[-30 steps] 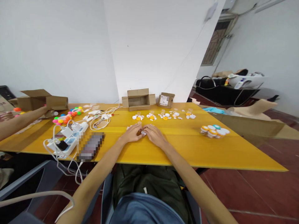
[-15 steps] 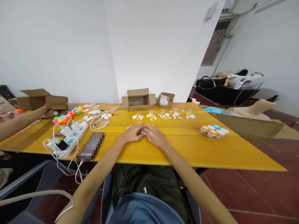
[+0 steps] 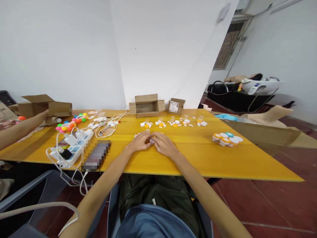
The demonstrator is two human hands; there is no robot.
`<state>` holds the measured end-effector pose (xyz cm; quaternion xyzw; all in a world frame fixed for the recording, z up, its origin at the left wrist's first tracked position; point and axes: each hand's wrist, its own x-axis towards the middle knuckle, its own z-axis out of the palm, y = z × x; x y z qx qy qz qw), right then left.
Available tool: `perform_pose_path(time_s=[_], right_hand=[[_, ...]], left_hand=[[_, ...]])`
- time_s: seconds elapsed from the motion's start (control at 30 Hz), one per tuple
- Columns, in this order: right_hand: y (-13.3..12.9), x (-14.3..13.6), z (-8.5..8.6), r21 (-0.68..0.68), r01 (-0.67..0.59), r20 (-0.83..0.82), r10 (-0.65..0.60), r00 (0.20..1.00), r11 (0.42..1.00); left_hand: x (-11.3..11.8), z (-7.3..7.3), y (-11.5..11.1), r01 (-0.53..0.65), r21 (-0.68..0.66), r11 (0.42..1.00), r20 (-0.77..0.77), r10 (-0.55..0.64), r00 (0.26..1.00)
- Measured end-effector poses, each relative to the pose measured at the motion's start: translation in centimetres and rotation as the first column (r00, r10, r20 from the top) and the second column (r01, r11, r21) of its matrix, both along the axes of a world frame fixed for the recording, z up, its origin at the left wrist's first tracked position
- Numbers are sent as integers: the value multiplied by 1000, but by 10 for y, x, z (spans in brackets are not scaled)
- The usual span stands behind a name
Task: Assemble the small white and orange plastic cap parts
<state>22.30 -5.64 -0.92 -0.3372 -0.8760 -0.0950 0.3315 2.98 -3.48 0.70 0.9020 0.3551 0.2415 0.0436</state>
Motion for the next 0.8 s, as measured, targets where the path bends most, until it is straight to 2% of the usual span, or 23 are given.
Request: perform_pose_path(time_s=[0.8], right_hand=[[-3,0,1,-68,30,-31,-32,999,997]], left_hand=[[0,1,-1,-1,-20,1000,-2,1,1000]])
